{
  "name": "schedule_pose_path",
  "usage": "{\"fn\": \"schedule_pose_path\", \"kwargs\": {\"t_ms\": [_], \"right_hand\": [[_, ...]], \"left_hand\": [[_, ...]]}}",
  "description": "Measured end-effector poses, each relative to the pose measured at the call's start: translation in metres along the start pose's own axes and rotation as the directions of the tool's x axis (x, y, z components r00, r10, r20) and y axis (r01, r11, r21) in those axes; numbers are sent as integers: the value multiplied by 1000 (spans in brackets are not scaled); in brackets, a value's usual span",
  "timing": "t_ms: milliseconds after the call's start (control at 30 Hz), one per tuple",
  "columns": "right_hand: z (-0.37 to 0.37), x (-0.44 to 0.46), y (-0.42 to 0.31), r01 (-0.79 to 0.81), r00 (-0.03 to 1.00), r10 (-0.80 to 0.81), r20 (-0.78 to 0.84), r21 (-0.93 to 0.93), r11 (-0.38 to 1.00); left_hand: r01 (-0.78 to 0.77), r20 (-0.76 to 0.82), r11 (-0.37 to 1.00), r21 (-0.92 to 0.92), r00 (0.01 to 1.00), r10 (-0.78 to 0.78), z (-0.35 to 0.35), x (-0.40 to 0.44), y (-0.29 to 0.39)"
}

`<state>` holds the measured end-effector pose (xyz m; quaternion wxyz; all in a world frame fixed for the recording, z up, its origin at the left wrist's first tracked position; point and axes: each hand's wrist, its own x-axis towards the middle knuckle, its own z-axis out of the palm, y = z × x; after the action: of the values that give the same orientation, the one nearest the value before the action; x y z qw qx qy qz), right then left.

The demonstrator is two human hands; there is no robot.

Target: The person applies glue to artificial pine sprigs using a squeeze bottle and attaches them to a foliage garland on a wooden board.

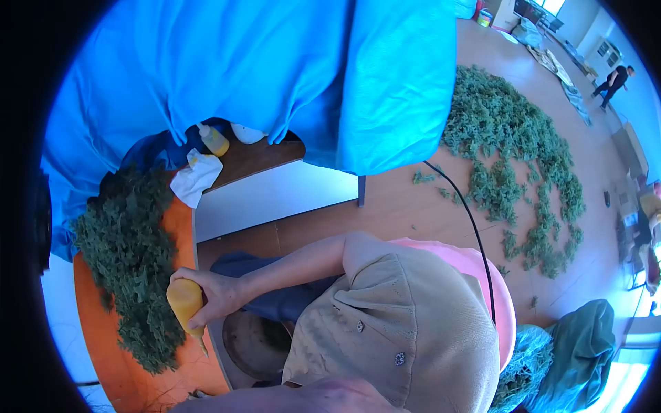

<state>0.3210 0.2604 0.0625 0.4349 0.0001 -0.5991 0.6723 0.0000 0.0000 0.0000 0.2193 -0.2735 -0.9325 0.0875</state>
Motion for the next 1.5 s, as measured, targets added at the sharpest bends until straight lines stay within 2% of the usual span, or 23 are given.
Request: {"fn": "schedule_pose_path", "kwargs": {"t_ms": [67,100,167,200,267,467,633,767,833,900,933,1000,1033,1067,1133,1167,1200,1333,1500], "right_hand": [[0,13,6,31,999,-31,-7,-12,999],[-6,-14,-10,13,1000,-13,-1,-24,1000],[-5,-12,-11,40,999,-40,-4,1,999],[-3,-13,-13,45,999,-45,-11,16,999],[-3,-12,-19,48,999,-48,-16,35,998],[-5,-6,-26,4,1000,-4,-3,32,999],[4,-2,-24,7,1000,-6,-14,82,997],[13,1,-8,3,1000,-4,6,130,992],[14,3,6,116,993,-116,-36,-2,993],[15,7,0,33,998,-33,-47,-5,999],[7,10,0,56,998,-58,-8,-143,988],[2,10,15,-165,986,167,19,-82,983],[-3,10,20,-275,960,277,32,-59,960],[2,12,21,-266,964,266,-25,-9,964],[-2,27,34,9,998,4,60,-217,976],[-1,29,36,-31,999,32,6,-146,989],[0,35,34,-62,996,69,61,-103,993],[6,57,55,-80,990,87,115,-66,995],[32,55,78,-75,982,96,165,-131,989]], "left_hand": [[-183,-251,983,12,951,180,2,22,-7],[-188,-249,982,4,951,183,-5,-13,4],[-198,-301,979,47,932,203,-26,-11,4],[-217,-417,976,8,886,201,-38,-9,1],[-283,-485,957,-71,848,215,-52,-12,2],[-509,-490,815,-277,804,336,-60,-42,6],[-594,-419,684,-423,798,433,-50,-66,3],[-561,-341,658,-502,828,445,-20,-70,-13],[-469,-300,695,-546,883,360,11,-85,-33],[-289,-159,692,-661,956,247,-68,-86,13],[-347,-182,602,-719,931,318,-71,-81,17],[-338,-124,688,-642,932,342,-76,-79,21],[-403,-260,732,-550,915,308,-56,-84,17],[-310,-146,754,-579,949,278,-65,-87,17],[-248,-118,802,-544,968,220,-74,-95,5],[-226,-129,821,-524,974,186,-76,-106,10],[-226,-218,813,-536,968,125,-83,-108,11],[-121,-357,857,-501,931,-77,-87,-128,19],[-90,-298,810,-579,949,-107,-91,-150,64]]}}
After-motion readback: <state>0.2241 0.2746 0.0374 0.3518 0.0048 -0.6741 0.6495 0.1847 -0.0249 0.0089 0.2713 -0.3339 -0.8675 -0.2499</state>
